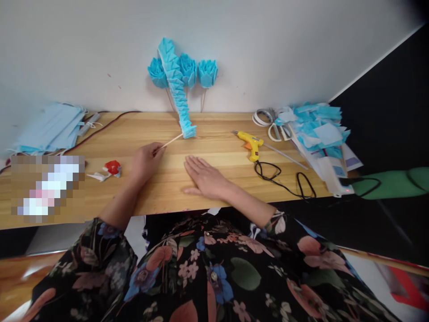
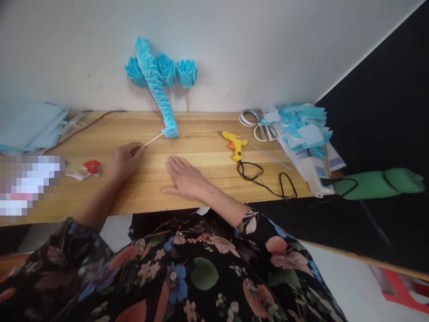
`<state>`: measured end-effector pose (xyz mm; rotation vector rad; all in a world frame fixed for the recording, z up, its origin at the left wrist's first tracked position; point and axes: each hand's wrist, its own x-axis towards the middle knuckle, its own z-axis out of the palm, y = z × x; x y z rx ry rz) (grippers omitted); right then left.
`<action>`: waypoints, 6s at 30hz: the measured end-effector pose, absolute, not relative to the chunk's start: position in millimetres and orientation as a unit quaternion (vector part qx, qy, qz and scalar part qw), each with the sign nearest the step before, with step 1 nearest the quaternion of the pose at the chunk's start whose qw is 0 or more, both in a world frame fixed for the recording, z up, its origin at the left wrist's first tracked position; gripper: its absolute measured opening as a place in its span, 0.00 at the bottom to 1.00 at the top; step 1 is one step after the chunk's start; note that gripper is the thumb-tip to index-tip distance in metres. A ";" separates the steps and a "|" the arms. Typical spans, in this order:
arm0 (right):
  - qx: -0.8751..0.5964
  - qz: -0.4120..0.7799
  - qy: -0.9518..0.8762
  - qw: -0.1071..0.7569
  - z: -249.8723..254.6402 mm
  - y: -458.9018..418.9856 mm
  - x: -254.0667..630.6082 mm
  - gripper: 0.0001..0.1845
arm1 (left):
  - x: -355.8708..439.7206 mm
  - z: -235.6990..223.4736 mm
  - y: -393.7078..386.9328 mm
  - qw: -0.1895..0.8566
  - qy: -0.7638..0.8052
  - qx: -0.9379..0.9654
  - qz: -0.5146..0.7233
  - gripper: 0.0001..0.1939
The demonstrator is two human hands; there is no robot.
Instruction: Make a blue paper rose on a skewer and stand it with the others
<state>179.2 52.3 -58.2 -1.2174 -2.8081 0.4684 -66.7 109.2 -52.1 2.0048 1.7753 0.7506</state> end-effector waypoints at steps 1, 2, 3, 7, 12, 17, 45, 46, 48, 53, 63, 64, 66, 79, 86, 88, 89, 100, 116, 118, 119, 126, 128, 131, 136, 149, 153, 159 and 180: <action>-0.372 0.156 -0.915 0.029 -57.2 37.7 176.2 0.55 | -67.5 -52.6 111.3 0.180 0.621 0.715 0.264 0.18; -0.345 0.163 -0.924 0.035 -55.7 26.3 175.1 0.54 | -68.8 -53.1 113.6 0.179 0.615 0.721 0.262 0.18; -0.320 0.171 -0.931 0.042 -53.7 19.2 176.0 0.53 | -70.5 -53.6 116.0 0.178 0.610 0.727 0.260 0.18; -0.364 0.159 -0.916 0.061 -46.2 38.2 198.1 0.49 | -77.7 -54.5 124.3 0.157 0.604 0.743 0.242 0.18; -0.514 0.111 -0.849 0.054 -49.5 92.4 222.1 0.47 | -77.8 -53.9 130.7 0.142 0.599 0.760 0.208 0.18; -0.472 0.094 -0.875 0.046 -58.4 76.3 206.3 0.47 | -71.6 -54.6 140.1 0.147 0.606 0.761 0.182 0.20; -0.532 0.047 -0.844 0.053 -57.3 71.0 208.1 0.38 | -68.1 -66.5 149.6 0.127 0.581 0.776 0.211 0.17; -0.537 0.045 -0.840 0.058 -57.8 75.2 205.2 0.38 | -68.1 -66.0 149.3 0.128 0.581 0.776 0.212 0.16; -0.542 0.048 -0.837 0.066 -57.2 79.4 202.4 0.37 | -68.0 -64.8 148.4 0.128 0.582 0.775 0.209 0.16; -0.536 0.060 -0.839 0.066 -53.0 61.0 211.2 0.37 | -68.1 -64.0 147.0 0.129 0.579 0.778 0.207 0.16; -0.564 0.067 -0.822 0.043 -57.1 73.7 202.0 0.38 | -69.7 -67.7 149.9 0.127 0.573 0.784 0.202 0.16; -0.570 0.066 -0.818 0.041 -56.1 79.3 199.4 0.38 | -69.9 -67.7 150.1 0.128 0.573 0.784 0.203 0.16; -0.575 0.062 -0.815 0.040 -53.5 86.0 196.1 0.38 | -70.2 -67.7 150.1 0.128 0.575 0.782 0.205 0.15; -0.543 0.089 -0.830 0.085 -40.5 59.6 227.7 0.29 | -69.8 -68.2 149.8 0.120 0.581 0.777 0.209 0.15; -0.581 0.049 -0.798 0.152 -54.5 102.3 213.6 0.19 | -69.4 -66.4 148.2 0.125 0.578 0.777 0.217 0.15; -0.592 0.049 -0.787 0.166 -60.4 109.4 208.1 0.15 | -69.5 -66.2 148.1 0.128 0.576 0.778 0.217 0.15; -0.597 0.050 -0.782 0.173 -62.5 111.7 205.2 0.14 | -69.6 -66.4 148.2 0.129 0.575 0.778 0.217 0.15; -0.574 0.158 -0.738 0.316 -45.1 105.9 219.4 0.09 | -71.8 -69.3 149.9 0.103 0.569 0.792 0.195 0.17; -0.577 0.205 -0.757 0.229 -59.5 119.8 202.7 0.06 | -72.8 -71.0 149.8 0.099 0.563 0.796 0.200 0.17; -0.575 0.168 -0.773 0.210 -61.9 121.8 197.7 0.06 | -72.7 -71.9 149.8 0.096 0.564 0.795 0.205 0.16; -0.576 0.145 -0.779 0.202 -62.9 122.2 195.0 0.07 | -72.7 -72.3 149.9 0.094 0.564 0.793 0.208 0.16; -0.614 0.108 -0.763 0.171 -48.9 121.3 206.9 0.07 | -73.3 -72.9 150.4 0.094 0.557 0.799 0.206 0.17; -0.626 0.126 -0.741 0.209 -42.2 118.8 218.8 0.07 | -73.2 -72.9 150.3 0.089 0.557 0.798 0.212 0.16; -0.616 0.176 -0.734 0.225 -40.5 112.3 230.6 0.08 | -72.9 -72.9 150.0 0.090 0.557 0.796 0.217 0.15; -0.603 0.212 -0.737 0.217 -54.8 105.0 231.7 0.11 | -72.6 -72.5 149.6 0.086 0.563 0.795 0.211 0.16; -0.616 0.108 -0.754 0.200 -49.3 101.8 235.2 0.08 | -74.5 -72.5 150.9 0.096 0.557 0.799 0.207 0.16; -0.640 0.130 -0.709 0.268 -41.5 105.8 258.3 0.07 | -74.3 -73.0 150.8 0.090 0.557 0.798 0.213 0.16; -0.645 0.168 -0.708 0.234 -53.8 98.3 253.9 0.08 | -72.9 -72.2 150.0 0.096 0.562 0.794 0.209 0.17; -0.625 0.137 -0.732 0.235 -49.4 90.4 274.1 0.13 | -73.5 -68.2 149.6 0.097 0.563 0.800 0.181 0.20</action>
